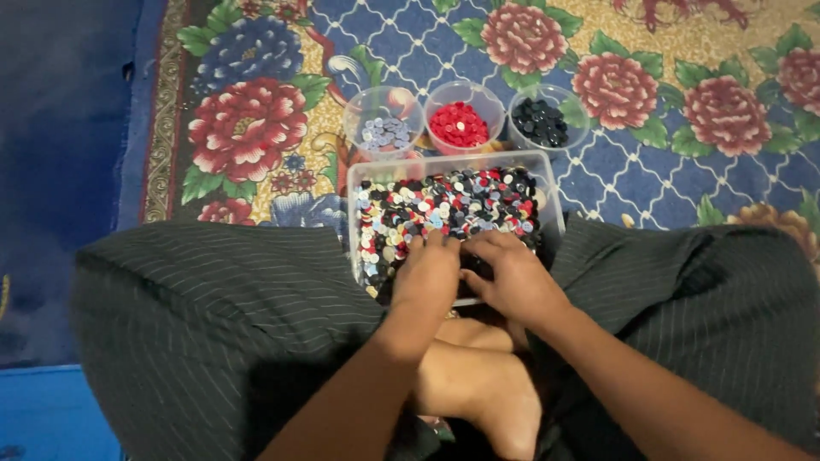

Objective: The person sorts colored buttons from a large mixed container into smaller separate containers by color while sitting on the floor.

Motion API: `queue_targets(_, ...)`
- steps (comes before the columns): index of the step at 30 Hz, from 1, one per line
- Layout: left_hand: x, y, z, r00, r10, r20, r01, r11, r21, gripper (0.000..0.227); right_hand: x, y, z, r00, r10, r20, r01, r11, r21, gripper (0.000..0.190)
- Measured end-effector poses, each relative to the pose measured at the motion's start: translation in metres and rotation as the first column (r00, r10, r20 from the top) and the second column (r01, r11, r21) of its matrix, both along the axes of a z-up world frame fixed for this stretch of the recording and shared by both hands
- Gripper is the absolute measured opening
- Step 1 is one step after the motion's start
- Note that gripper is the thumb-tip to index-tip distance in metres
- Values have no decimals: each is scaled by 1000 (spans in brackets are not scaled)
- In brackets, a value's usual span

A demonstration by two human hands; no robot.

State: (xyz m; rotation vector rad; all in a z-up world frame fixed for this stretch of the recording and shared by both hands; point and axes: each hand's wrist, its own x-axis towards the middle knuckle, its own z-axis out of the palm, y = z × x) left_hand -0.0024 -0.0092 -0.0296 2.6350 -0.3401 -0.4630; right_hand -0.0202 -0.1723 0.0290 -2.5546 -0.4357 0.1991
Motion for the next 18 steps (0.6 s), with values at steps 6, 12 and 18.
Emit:
queue_targets(6, -3, 16, 18, 994, -87, 72, 91, 995, -52, 34, 1, -6, -11, 999, -44, 14, 44, 999, -27, 20)
queue_targets(12, 1, 13, -5, 980, -88, 177, 108, 988, -109, 18, -2, -9, -12, 992, -127, -1, 127, 992, -2, 16)
queue_targets(18, -9, 15, 16, 997, 19, 71, 1, 965, -264, 22, -6, -6, -5, 989, -148, 2, 148, 989, 13, 16)
